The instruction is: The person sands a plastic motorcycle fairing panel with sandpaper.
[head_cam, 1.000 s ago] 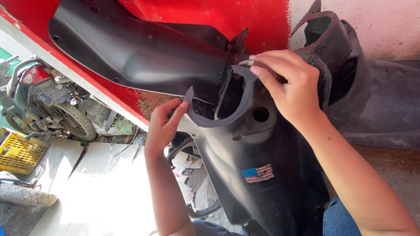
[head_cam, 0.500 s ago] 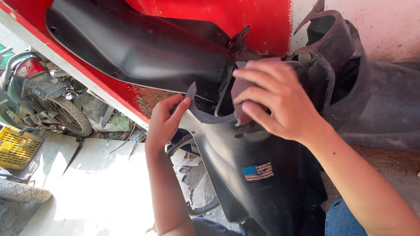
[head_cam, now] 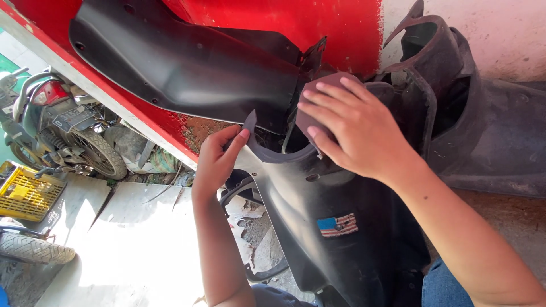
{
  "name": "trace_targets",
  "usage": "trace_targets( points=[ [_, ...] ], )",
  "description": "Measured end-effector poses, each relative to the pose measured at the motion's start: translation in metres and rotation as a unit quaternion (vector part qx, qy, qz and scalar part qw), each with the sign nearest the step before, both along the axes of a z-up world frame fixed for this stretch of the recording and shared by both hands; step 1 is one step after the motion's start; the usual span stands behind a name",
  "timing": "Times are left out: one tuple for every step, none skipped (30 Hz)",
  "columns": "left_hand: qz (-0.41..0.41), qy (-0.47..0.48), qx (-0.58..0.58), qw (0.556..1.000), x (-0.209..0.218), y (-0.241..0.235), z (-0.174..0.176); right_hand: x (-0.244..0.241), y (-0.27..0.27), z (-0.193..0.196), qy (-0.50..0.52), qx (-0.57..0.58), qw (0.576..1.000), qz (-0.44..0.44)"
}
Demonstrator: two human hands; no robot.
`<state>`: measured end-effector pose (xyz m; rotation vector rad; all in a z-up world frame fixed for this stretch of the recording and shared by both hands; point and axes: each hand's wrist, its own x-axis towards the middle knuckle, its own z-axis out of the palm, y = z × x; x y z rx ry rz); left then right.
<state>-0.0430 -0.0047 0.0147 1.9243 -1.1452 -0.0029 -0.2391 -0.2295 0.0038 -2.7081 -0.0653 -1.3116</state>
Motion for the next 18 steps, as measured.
trace_targets(
  points=[
    [0.000, -0.001, -0.001, 1.000, -0.001, -0.001, 0.001, 0.003, -0.006, -0.001, 0.004, 0.003, 1.000, 0.002],
    [0.001, -0.001, -0.002, 1.000, -0.003, -0.002, 0.001, 0.006, -0.012, -0.001, 0.008, 0.006, 1.000, 0.004],
    [0.001, 0.000, -0.001, 1.000, -0.003, -0.003, 0.001, 0.005, -0.013, 0.000, 0.008, 0.007, 1.000, 0.004],
    [0.001, -0.005, -0.001, 1.000, -0.004, -0.003, 0.002, 0.005, -0.015, 0.001, 0.011, 0.020, 1.000, -0.008],
    [0.002, -0.011, -0.001, 1.000, -0.004, -0.003, 0.002, 0.004, -0.016, 0.003, 0.015, 0.034, 0.999, -0.019],
    [0.002, -0.012, 0.000, 1.000, -0.004, -0.003, 0.003, 0.007, -0.009, 0.002, 0.014, 0.034, 0.999, -0.019],
    [0.007, -0.008, 0.004, 1.000, -0.004, -0.002, 0.003, 0.009, -0.002, 0.000, 0.021, 0.027, 0.999, -0.010],
    [0.010, -0.004, 0.008, 1.000, -0.004, -0.003, 0.004, 0.010, 0.004, -0.002, 0.027, 0.020, 0.999, -0.002],
    [0.009, -0.006, 0.009, 1.000, -0.003, -0.003, 0.002, 0.011, 0.005, -0.002, 0.026, 0.021, 0.999, -0.003],
    [0.010, -0.003, 0.008, 1.000, -0.002, -0.003, 0.001, 0.011, 0.007, -0.002, 0.034, 0.011, 0.999, 0.007],
    [0.011, 0.000, 0.007, 1.000, -0.001, -0.002, 0.000, 0.012, 0.009, -0.002, 0.042, 0.001, 0.999, 0.017],
    [0.011, 0.000, 0.009, 1.000, -0.001, -0.002, 0.001, 0.010, 0.001, -0.002, 0.041, 0.003, 0.999, 0.018],
    [0.006, -0.001, 0.003, 1.000, 0.000, -0.001, 0.001, 0.009, -0.007, -0.002, 0.034, 0.021, 0.999, 0.001],
    [0.001, -0.001, -0.005, 1.000, -0.001, -0.001, 0.000, 0.007, -0.015, -0.002, 0.028, 0.037, 0.999, -0.016],
    [0.002, 0.001, -0.005, 1.000, -0.001, 0.000, -0.001, 0.006, -0.015, -0.003, 0.030, 0.036, 0.999, -0.015],
    [0.002, 0.002, -0.007, 1.000, -0.001, 0.000, -0.001, 0.005, -0.016, -0.003, 0.017, 0.041, 0.999, -0.030],
    [0.002, 0.002, -0.008, 1.000, -0.001, 0.000, -0.002, 0.004, -0.017, -0.003, 0.004, 0.046, 0.998, -0.044],
    [0.000, 0.001, -0.009, 1.000, 0.000, 0.000, -0.001, 0.005, -0.006, -0.005, 0.003, 0.045, 0.998, -0.046]
  ],
)
